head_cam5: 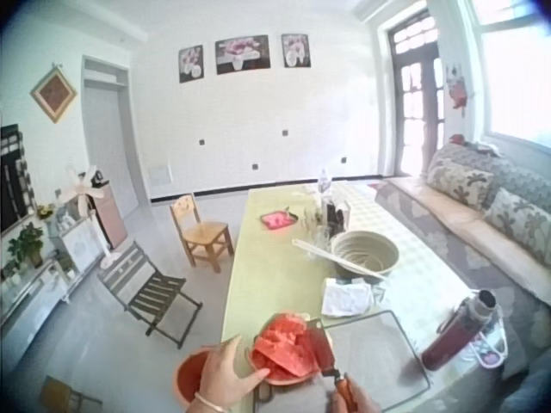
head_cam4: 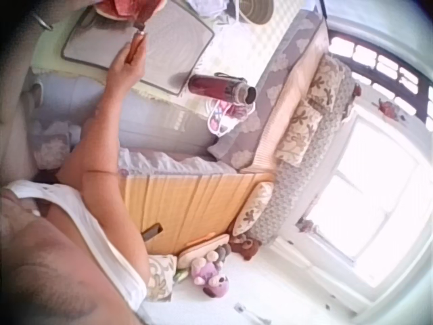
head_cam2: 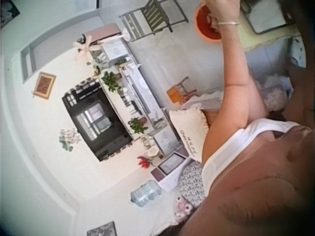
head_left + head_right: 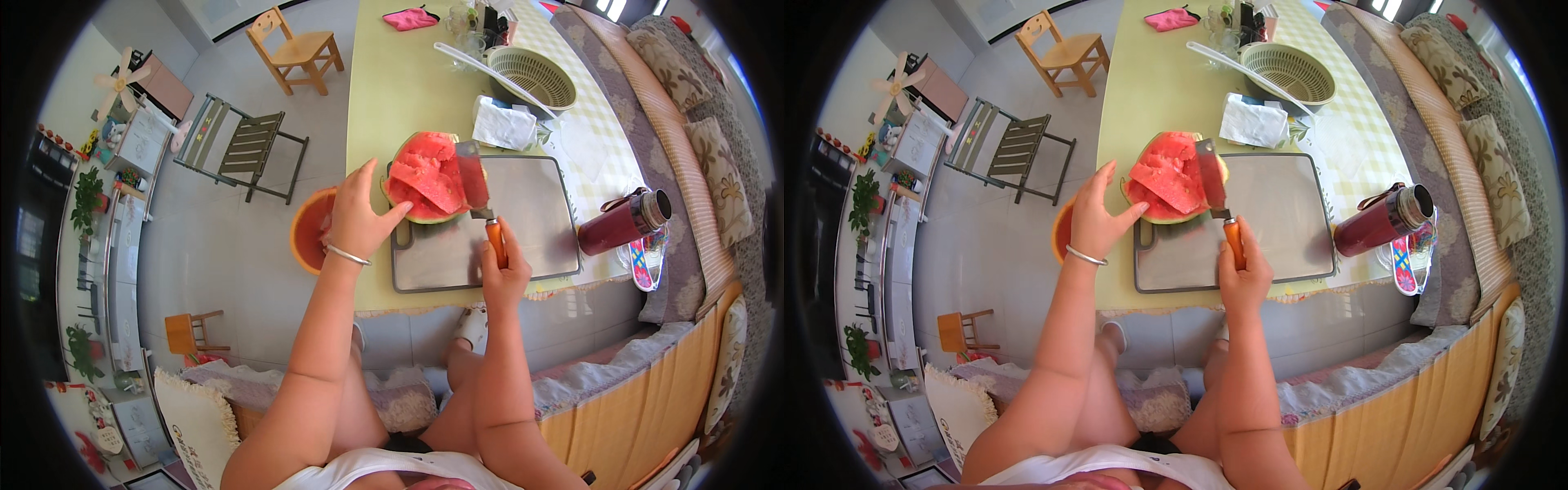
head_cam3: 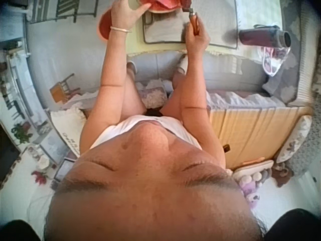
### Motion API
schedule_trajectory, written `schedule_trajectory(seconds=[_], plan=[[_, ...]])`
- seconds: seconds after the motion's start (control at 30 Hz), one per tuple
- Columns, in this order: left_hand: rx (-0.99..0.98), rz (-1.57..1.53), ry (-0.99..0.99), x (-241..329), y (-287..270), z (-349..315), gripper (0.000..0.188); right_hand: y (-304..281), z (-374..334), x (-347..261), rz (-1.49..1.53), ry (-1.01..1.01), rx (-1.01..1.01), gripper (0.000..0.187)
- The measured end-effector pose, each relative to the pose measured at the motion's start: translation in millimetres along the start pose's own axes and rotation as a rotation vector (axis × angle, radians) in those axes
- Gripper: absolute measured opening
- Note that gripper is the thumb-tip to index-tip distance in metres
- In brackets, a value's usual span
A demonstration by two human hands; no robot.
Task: The person cuts pieces from a watermelon with a cleaver, places the pieces into a bucket, and wipes the cutting board and tool with a cloth.
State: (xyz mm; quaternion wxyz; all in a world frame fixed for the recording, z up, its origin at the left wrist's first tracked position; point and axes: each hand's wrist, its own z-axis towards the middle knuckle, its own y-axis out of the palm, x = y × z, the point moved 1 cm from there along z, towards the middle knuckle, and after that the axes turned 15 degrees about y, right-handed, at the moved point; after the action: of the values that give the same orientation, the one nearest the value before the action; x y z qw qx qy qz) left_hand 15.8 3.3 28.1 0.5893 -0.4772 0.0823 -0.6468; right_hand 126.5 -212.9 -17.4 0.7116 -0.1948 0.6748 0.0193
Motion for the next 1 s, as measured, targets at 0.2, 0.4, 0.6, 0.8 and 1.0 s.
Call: schedule_trajectory(seconds=[0.2,0.4,0.6,0.8,1.0], plan=[[-0.161,0.114,0.376,8.0,-7.7,35.3,0.059,-2.7,6.2,-15.9,0.280,0.173,0.027,0.041],[-0.465,0.070,0.534,-2.7,2.3,72.7,0.044,-4.9,16.3,-4.9,0.301,0.175,0.060,0.041],[-0.501,-0.104,0.448,4.7,-6.8,84.1,0.036,-7.4,17.9,-1.1,0.283,0.223,0.037,0.041],[-0.375,0.076,0.639,11.9,-0.4,80.2,0.029,-6.2,20.0,5.0,0.313,0.248,0.014,0.041],[-0.265,0.017,0.418,12.0,-1.3,72.0,0.024,-3.2,21.6,11.9,0.264,0.201,0.031,0.041]])
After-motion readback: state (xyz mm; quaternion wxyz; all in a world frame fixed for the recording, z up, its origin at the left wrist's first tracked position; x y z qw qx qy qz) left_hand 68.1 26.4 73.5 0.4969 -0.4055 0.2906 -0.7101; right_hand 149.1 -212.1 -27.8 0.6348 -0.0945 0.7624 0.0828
